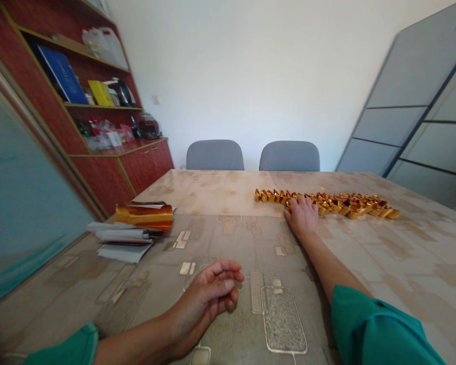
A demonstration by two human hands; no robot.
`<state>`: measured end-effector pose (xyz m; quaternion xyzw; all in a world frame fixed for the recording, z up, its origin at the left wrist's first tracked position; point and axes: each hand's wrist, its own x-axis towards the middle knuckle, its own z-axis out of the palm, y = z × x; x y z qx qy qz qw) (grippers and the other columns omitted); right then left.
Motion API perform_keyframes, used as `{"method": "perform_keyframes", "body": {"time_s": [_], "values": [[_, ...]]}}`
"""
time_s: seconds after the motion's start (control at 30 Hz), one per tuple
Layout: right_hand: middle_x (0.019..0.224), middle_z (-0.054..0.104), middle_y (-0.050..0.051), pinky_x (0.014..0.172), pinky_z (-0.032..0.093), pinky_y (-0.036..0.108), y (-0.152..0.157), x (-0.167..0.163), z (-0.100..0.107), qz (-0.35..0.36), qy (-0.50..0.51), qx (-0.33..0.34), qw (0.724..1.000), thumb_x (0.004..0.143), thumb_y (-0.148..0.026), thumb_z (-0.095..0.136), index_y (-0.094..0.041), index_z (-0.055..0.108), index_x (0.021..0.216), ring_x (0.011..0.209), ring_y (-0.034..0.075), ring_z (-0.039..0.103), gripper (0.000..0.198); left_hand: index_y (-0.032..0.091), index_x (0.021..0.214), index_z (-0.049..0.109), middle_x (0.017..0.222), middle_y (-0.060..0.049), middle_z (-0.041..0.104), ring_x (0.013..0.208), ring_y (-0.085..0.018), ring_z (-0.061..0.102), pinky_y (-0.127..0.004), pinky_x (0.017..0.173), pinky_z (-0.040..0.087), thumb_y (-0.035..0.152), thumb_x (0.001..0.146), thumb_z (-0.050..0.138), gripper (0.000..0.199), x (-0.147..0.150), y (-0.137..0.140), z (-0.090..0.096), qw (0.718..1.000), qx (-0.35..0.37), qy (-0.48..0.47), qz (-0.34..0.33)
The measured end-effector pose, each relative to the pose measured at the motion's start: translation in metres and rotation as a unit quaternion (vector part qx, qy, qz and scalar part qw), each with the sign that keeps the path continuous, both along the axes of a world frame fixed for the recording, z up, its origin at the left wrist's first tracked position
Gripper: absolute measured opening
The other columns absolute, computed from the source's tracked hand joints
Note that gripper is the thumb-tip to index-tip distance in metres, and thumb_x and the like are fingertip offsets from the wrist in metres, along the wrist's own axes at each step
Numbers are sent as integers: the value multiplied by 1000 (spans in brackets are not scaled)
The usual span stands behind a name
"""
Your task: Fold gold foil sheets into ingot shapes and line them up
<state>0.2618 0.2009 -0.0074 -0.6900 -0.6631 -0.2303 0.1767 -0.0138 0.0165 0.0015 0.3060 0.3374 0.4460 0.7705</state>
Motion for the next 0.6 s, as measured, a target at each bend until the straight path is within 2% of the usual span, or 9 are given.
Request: {"method": "perform_keyframes", "body": {"time_s": [0.2,0.27,0.3,0.33,0.37,0.4,0.43,0.47,0.6], "values": [[100,65,17,77,36,40,-12,-3,11,26,86,13,996,89,-35,53,-17,63,86,99,34,54,21,14,86,66,82,-4,66,64,-10,58,-24,63,44,31,80,70,19,1,4,14,985,129,110,-30],[93,66,15,73,37,38,-22,-8,18,48,125,10,991,88,-35,51,-19,60,77,92,32,57,22,16,86,65,79,-3,66,68,-12,60,-24,65,46,31,86,64,15,-10,13,28,965,202,166,-18],[88,66,14,71,37,37,-29,-11,21,63,146,5,987,87,-36,50,-20,58,73,87,30,58,23,16,89,65,81,-3,67,71,-13,61,-24,64,47,29,88,60,14,-19,19,37,943,253,218,4],[83,66,12,68,37,36,-37,-14,24,80,168,-1,983,86,-37,51,-21,56,69,82,29,59,23,17,91,66,83,-4,68,76,-14,63,-24,67,48,25,90,57,12,-32,27,47,900,324,293,13],[77,65,10,65,37,35,-47,-18,27,98,190,-9,977,84,-38,51,-22,54,66,77,27,59,24,17,93,66,85,-4,69,78,-14,64,-24,69,49,22,91,54,13,-47,36,59,830,397,390,25],[70,63,7,61,37,34,-58,-23,30,116,213,-19,970,83,-40,51,-23,53,64,69,26,59,26,16,95,66,86,-4,69,79,-14,64,-24,70,50,20,94,50,16,-64,47,70,728,465,502,39],[64,61,6,58,36,33,-69,-28,33,134,236,-30,962,82,-43,51,-23,52,62,63,24,57,28,17,99,65,89,-4,69,80,-14,65,-24,71,50,18,96,45,20,-82,57,81,603,511,611,43],[61,60,4,56,36,32,-81,-34,35,155,258,-40,953,82,-46,52,-23,53,62,59,23,56,30,16,99,65,93,-5,70,84,-15,65,-26,75,50,16,95,48,18,-101,68,91,558,519,646,48],[61,60,2,55,40,30,-124,-63,38,232,344,-71,907,84,-50,52,-23,55,65,58,20,56,34,15,92,67,101,-9,68,99,-24,62,-34,84,47,9,82,64,12,-161,106,111,433,524,733,19]]}}
